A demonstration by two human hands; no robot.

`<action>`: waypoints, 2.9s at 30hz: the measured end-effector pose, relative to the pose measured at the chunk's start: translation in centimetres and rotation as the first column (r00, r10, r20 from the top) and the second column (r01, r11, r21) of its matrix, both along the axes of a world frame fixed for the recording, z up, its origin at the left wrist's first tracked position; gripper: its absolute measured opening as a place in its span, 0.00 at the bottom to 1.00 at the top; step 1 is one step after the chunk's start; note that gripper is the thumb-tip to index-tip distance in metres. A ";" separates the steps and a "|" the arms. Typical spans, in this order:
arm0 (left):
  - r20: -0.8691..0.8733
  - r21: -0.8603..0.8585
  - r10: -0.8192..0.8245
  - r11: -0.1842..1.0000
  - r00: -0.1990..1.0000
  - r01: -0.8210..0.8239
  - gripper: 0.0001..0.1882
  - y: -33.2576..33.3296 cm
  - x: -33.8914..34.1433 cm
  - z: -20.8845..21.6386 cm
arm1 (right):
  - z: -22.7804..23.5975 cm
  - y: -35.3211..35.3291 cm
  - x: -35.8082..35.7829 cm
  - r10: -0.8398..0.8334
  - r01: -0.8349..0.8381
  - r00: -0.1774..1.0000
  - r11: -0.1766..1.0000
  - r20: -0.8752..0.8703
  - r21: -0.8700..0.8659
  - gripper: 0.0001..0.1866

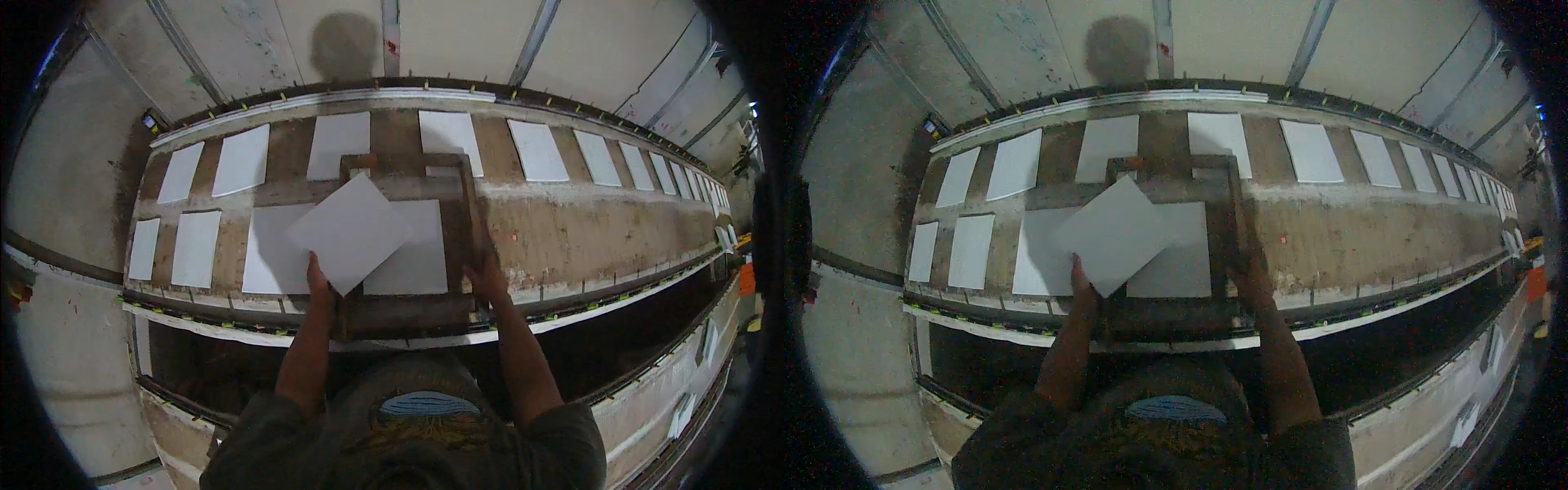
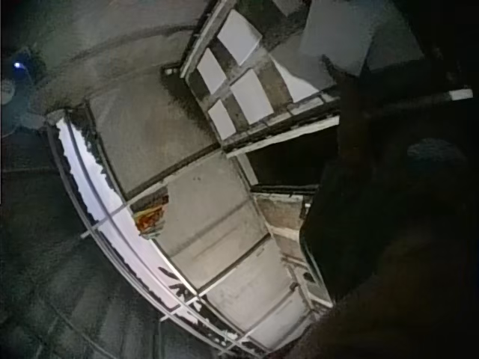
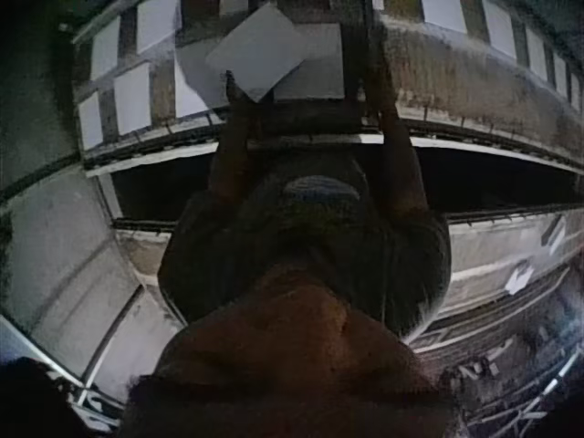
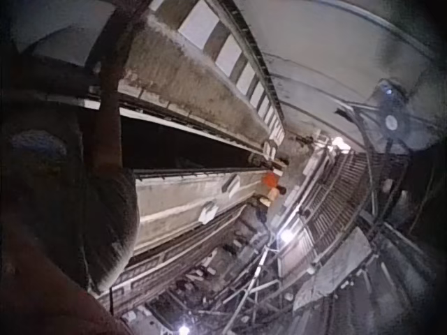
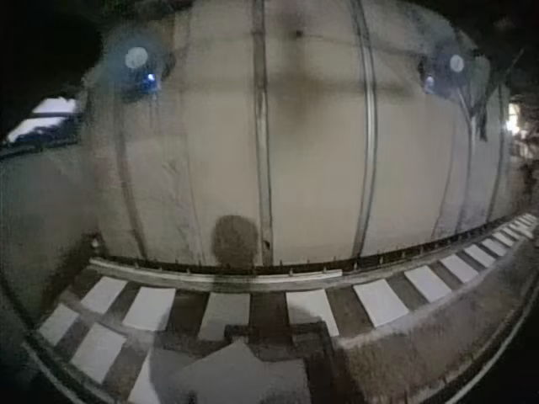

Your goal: The person repeatedly picks up white rectangular panels and places them into a wooden frame on a workbench. The person aligns the panels within the frame and then removes them to repeat the process with other panels.

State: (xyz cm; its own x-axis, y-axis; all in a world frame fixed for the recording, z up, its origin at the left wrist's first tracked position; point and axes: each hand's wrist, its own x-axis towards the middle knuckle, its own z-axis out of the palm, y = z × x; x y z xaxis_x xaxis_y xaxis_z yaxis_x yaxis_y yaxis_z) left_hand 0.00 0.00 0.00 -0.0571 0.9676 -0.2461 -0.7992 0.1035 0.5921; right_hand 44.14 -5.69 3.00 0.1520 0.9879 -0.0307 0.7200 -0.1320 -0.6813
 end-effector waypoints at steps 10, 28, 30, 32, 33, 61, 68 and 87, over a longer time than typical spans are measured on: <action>-0.135 -0.138 0.032 0.989 0.990 -0.051 0.32 -1.3 0.2 2.1 | 3.4 -0.8 -1.8 -0.036 0.060 0.993 0.975 0.115 -0.215 0.40; -0.143 -0.122 0.060 0.990 0.988 -0.078 0.34 1.1 5.0 12.4 | 11.5 1.8 3.5 -0.071 0.079 0.990 0.994 0.118 -0.072 0.36; -0.133 -0.123 0.067 0.989 0.989 -0.083 0.34 2.0 7.3 13.5 | 12.3 2.9 5.2 -0.117 0.129 0.987 0.985 0.113 -0.113 0.36; -0.099 -0.052 0.045 0.997 0.994 -0.051 0.35 2.9 9.8 13.9 | 11.8 3.7 8.1 -0.108 0.114 0.974 0.993 0.199 -0.020 0.37; -0.127 -0.077 0.061 0.994 0.990 -0.072 0.35 3.0 11.3 14.2 | 11.5 3.9 9.7 -0.100 0.101 0.979 0.995 0.177 0.001 0.37; -0.107 -0.194 0.069 0.977 0.992 -0.089 0.34 -2.6 34.5 2.0 | 2.9 -1.0 33.0 -0.061 0.041 0.994 0.976 -0.088 -0.215 0.38; -0.083 -0.139 0.032 0.989 0.996 -0.044 0.33 -4.0 34.0 1.7 | 6.2 -1.2 31.3 -0.040 0.066 0.996 0.942 0.086 -0.328 0.39; -0.226 -0.119 0.057 0.989 0.972 -0.086 0.33 -4.7 35.1 -0.1 | 2.8 -3.5 33.5 -0.064 0.099 0.988 0.963 0.143 -0.251 0.36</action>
